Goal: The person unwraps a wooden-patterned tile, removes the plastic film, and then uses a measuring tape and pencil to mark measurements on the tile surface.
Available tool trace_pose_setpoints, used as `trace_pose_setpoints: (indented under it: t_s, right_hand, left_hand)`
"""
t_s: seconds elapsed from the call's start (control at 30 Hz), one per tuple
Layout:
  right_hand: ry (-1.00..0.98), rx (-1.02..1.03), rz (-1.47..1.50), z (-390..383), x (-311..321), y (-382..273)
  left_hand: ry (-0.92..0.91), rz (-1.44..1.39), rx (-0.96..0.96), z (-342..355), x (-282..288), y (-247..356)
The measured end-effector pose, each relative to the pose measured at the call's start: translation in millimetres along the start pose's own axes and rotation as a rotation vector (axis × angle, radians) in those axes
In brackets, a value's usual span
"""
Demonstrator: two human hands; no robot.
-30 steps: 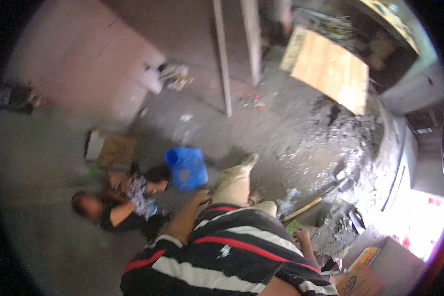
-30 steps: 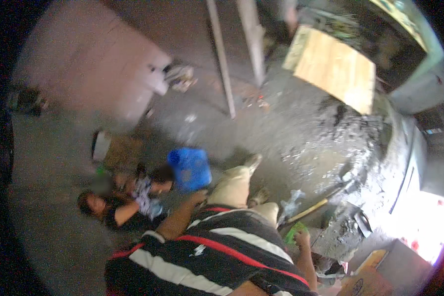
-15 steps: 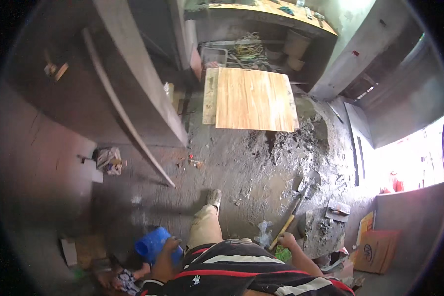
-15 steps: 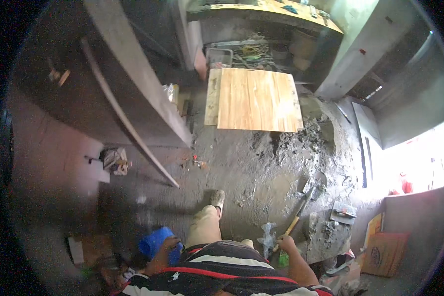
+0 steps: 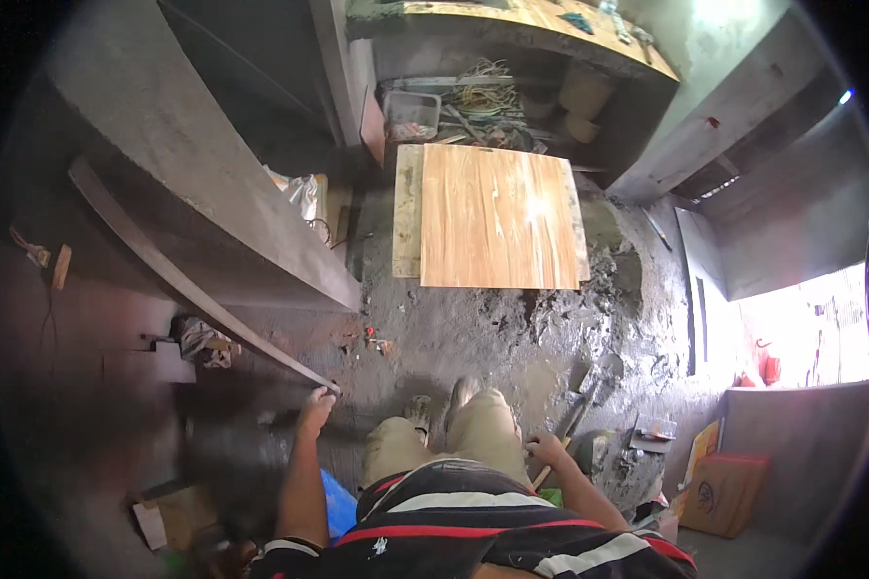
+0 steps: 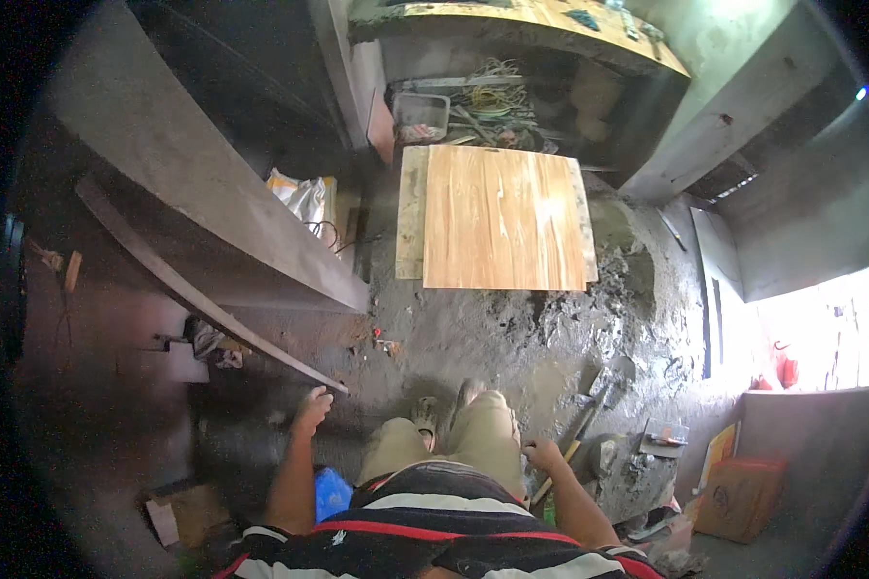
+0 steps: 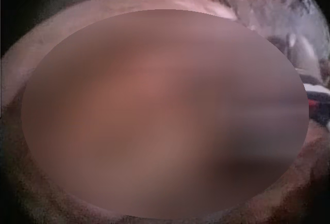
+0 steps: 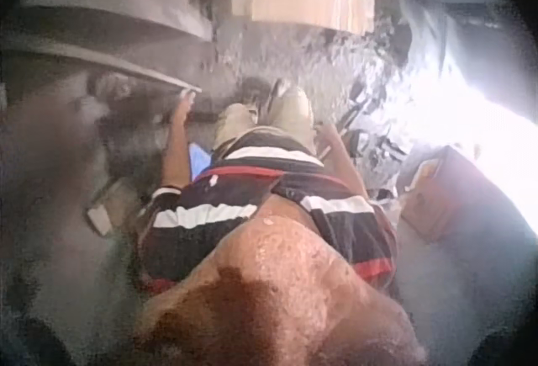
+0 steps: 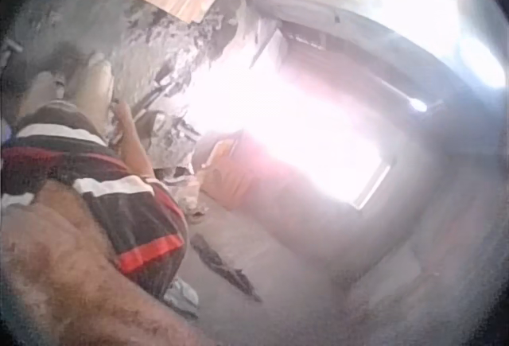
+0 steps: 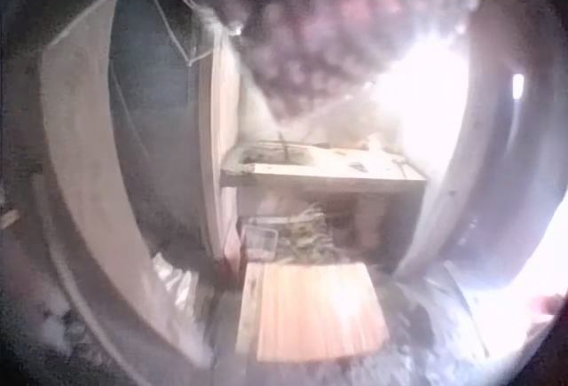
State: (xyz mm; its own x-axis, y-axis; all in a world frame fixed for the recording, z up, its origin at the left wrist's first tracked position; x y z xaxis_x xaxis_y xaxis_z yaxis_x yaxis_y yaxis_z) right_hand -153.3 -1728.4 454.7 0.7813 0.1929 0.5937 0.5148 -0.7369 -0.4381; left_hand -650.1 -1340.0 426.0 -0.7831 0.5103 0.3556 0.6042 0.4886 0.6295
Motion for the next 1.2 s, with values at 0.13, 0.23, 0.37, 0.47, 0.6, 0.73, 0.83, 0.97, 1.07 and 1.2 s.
trace_pose_setpoints:
  t_s: [0.13, 0.23, 0.37, 0.47, 0.6, 0.73, 0.83, 0.97, 1.07, 1.2]
  right_hand:
    - [-0.101, 0.009, -0.074, 52, 39, 10]
    - [-0.239, 0.069, -0.247, 107, 37, 84]
    - [-0.335, 0.293, -0.359, 199, 105, 108]
    - [-0.204, -0.024, -0.187, 261, 183, 46]
    - [-0.104, 0.128, -0.104, 342, 259, -24]
    - [0.010, 0.159, 0.214, 369, 299, -73]
    - [-0.132, 0.129, 0.256, 368, 305, -104]
    - [-0.250, -0.084, 0.236, 355, 262, -31]
    - [-0.325, -0.242, 0.159, 328, 240, 34]
    - [-0.415, -0.226, -0.059, 311, 256, 55]
  left_hand:
    - [-0.041, 0.066, 0.311, 10, -25, -33]
    - [0.030, 0.305, 0.198, -7, -43, -100]
    - [-0.056, 0.165, 0.435, -39, -85, -65]
    - [-0.098, 0.064, 0.649, -58, -107, 32]
    - [0.045, 0.134, 0.406, -31, -121, 117]
    - [0.082, 0.204, 0.200, 23, -126, 229]
    - [0.067, 0.132, 0.105, 60, -117, 238]
    - [0.119, 0.187, 0.136, 85, -109, 259]
    - [0.098, 0.168, 0.184, 94, -109, 279]
    - [0.116, 0.256, 0.294, 109, -108, 288]
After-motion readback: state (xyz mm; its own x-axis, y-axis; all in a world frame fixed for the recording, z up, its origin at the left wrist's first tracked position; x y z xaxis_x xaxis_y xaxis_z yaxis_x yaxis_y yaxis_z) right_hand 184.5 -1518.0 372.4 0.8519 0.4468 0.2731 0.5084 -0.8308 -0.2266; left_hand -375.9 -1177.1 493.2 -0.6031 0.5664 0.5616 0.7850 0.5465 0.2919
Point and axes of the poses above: each hand's wrist, its own z-axis towards the middle knuckle, its own x-axis out of the back of the hand, y = z × x, the point moved 3 cm from there along z, towards the middle knuckle, and after that the axes turned 1 degree about x, right-handed, at the moved point
